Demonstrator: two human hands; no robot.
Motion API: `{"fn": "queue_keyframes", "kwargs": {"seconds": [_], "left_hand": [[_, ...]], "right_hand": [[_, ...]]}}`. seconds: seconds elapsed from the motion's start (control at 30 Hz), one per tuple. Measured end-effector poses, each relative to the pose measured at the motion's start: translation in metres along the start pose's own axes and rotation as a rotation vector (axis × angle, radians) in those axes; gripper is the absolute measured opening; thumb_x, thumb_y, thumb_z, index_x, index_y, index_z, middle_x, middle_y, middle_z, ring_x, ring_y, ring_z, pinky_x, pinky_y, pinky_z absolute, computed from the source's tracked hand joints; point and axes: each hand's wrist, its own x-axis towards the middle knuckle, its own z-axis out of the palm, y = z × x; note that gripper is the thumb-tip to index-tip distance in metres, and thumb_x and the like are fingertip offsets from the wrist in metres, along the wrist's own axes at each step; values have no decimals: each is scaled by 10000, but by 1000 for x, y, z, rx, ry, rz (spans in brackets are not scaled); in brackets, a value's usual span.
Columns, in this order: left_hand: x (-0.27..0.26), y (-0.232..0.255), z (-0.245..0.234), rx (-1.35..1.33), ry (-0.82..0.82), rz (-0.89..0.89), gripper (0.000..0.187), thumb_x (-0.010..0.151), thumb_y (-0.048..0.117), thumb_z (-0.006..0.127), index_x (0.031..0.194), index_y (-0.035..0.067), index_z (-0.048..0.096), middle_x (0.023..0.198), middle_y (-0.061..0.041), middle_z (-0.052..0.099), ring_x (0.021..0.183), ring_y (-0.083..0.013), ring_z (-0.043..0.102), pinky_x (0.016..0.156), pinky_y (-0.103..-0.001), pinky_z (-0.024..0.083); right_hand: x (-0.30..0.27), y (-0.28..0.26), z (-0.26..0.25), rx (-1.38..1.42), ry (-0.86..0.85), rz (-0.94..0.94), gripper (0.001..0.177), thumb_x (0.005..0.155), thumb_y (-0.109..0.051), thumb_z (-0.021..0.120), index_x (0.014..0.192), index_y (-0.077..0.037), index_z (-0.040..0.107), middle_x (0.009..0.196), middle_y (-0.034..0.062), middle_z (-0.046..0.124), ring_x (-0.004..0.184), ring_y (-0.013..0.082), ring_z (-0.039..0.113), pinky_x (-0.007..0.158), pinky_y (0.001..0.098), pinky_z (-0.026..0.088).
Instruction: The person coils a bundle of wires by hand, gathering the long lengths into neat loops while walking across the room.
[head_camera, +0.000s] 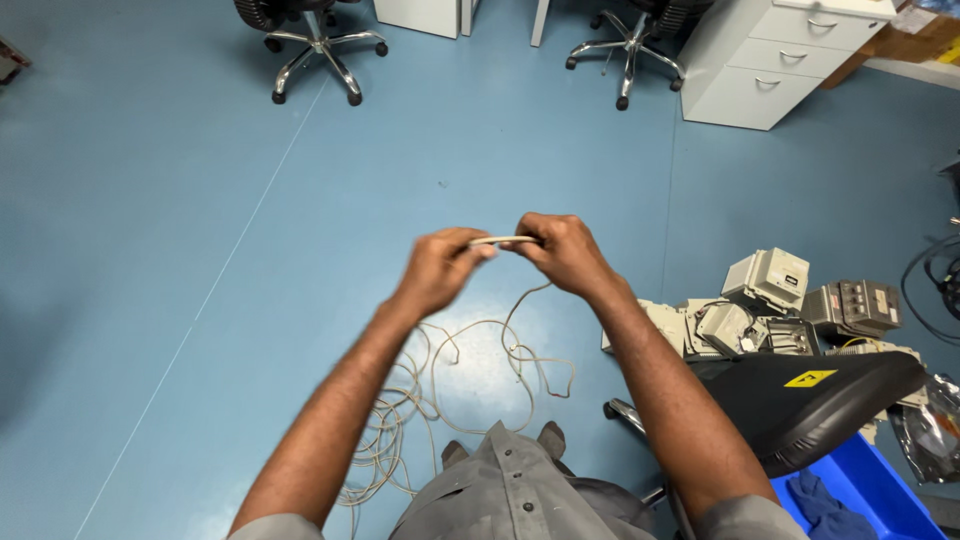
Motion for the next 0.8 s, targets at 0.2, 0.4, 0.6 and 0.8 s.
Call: {"fn": "queue_keyframes", "kwargs": {"seconds": [0.2,0.4,0.6,0.8], "left_hand": [[19,-84,-138,-193,870,99,140,1039,-35,559,1036,30,683,1030,-92,711,930,-170,668,799,-322,549],[-4,-58,-65,379,622,112,374,1016,242,697,1360,114,625,1389,-133,599,1401,-353,468,1204,-524,325],[-15,29,2,161,-81,-79,632,933,329,758,1485,142,512,872,-157,754,796,-293,733,727,-382,562],[-12,-40,-131,-587,669,292,147,999,-62,611,976,64,681,988,-45,712,950,-140,679,909,-321,592]], "right_hand": [[-32,85,0,190,-130,316,370,964,-369,716,820,-32,668,620,11,561,581,108,515,545,312,430],[-32,37,14,123,-116,262,311,936,-401,694,911,-94,741,617,6,589,555,133,478,522,330,410],[-16,-1,13,8,-44,-5,311,894,-385,770,909,-75,745,657,-6,628,575,89,548,525,303,448],[-44,92,13,266,-132,400,280,926,-349,732,855,-78,720,631,-26,563,589,106,476,531,289,412]]}}
